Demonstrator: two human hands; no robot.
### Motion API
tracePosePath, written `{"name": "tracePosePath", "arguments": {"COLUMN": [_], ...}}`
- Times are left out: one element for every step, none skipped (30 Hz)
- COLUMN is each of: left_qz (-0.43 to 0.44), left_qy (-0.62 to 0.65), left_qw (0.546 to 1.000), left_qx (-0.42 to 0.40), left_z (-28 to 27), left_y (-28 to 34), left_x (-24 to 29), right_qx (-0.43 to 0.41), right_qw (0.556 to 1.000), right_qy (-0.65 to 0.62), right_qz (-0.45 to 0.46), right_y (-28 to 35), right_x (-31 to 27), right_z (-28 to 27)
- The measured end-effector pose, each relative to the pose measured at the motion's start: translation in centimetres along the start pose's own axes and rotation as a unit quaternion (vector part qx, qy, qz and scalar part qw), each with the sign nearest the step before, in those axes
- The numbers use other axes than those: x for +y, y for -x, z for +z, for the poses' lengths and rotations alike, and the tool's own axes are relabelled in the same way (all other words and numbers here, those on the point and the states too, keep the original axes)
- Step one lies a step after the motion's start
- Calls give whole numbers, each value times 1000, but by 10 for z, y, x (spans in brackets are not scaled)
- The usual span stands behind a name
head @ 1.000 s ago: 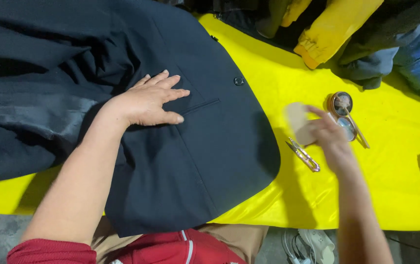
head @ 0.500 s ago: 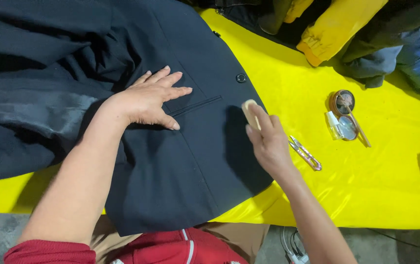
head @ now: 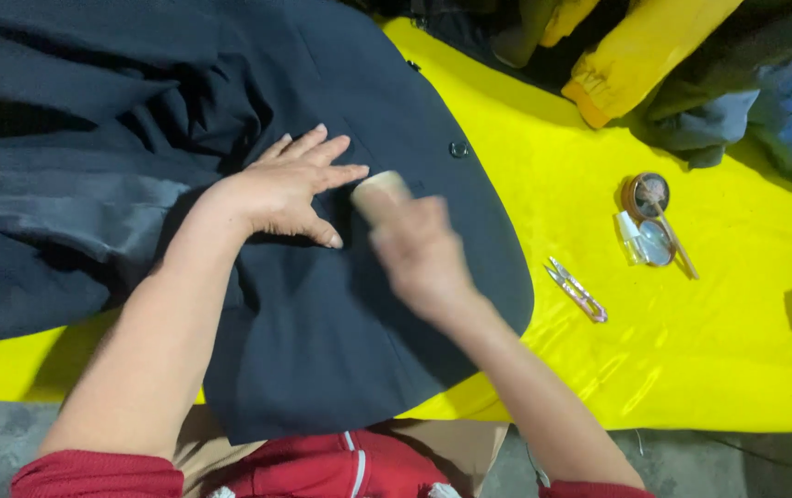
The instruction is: The person cleans a dark jacket laid on a yellow work surface. They use a seam ripper to remove lint, a brush to sweep the fabric, a spray bottle to mist the surface, and a hairdryer to dry the jacket. The person repeatedly smooths and repositions the jacket during the process.
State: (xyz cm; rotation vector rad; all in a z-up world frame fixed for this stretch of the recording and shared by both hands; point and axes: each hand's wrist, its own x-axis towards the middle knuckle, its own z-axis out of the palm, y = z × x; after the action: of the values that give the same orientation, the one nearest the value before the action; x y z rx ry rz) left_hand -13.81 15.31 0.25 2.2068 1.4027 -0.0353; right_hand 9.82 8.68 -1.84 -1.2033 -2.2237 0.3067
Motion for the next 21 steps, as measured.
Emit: {"name": "tracePosePath", "arguments": {"left_qz": [0,-1,-4,-5,0,5,7,6,4,6,10,14,12,17,26,27,15,2,3,-6,-14], "left_qy": [-2,4,11,10,9,7,8,2,-4,-4,2,8,7,14,24,26,13,0,0,-15,-29], "left_qw": [1000,1000,1000,1000,1000,1000,1000,1000,1000,1000,1000,1000,1000,1000,999,999,1000,1000,1000,1000,999], "left_qx": [1,0,0,0,3,5,7,3,-3,-3,-3,-3,-2,3,3,-2,-7,-11,-9,-8,-13], "left_z": [0,-1,-1,-1,1,3,4,4,5,3,0,-2,-3,-4,1,4,1,-3,-2,-1,3], "left_y": [2,4,7,6,4,1,1,-1,-1,-1,2,4,3,3,2,6,6,6,4,3,3], "left_x": [1,2,2,-1,-2,-4,-4,-4,-5,-2,-2,-2,-4,-5,-4,-1,2,6,8,10,13], "right_qx": [2,16,28,29,68,108,109,101,92,92,34,-24,-24,-9,1,-3,53,108,109,69,25], "right_qw": [1000,999,996,995,995,982,982,984,986,985,990,990,991,963,894,895,958,966,966,977,984], "right_qy": [0,17,33,32,77,121,123,107,91,92,97,102,100,265,419,418,281,128,129,129,128], "right_qz": [-1,-41,-83,-84,7,98,97,102,108,109,101,92,90,-39,-160,-157,21,195,194,157,124], "right_y": [5,9,13,8,6,3,4,4,7,15,22,29,27,25,32,38,37,35,44,53,67], "right_x": [21,42,61,94,127,161,145,130,114,88,61,33,77,121,164,143,126,107,82,57,30], "right_z": [9,18,27,7,-14,-35,-38,-41,-43,-41,-35,-30,-24,-18,-13,-28,-47,-65,-54,-41,-28]}}
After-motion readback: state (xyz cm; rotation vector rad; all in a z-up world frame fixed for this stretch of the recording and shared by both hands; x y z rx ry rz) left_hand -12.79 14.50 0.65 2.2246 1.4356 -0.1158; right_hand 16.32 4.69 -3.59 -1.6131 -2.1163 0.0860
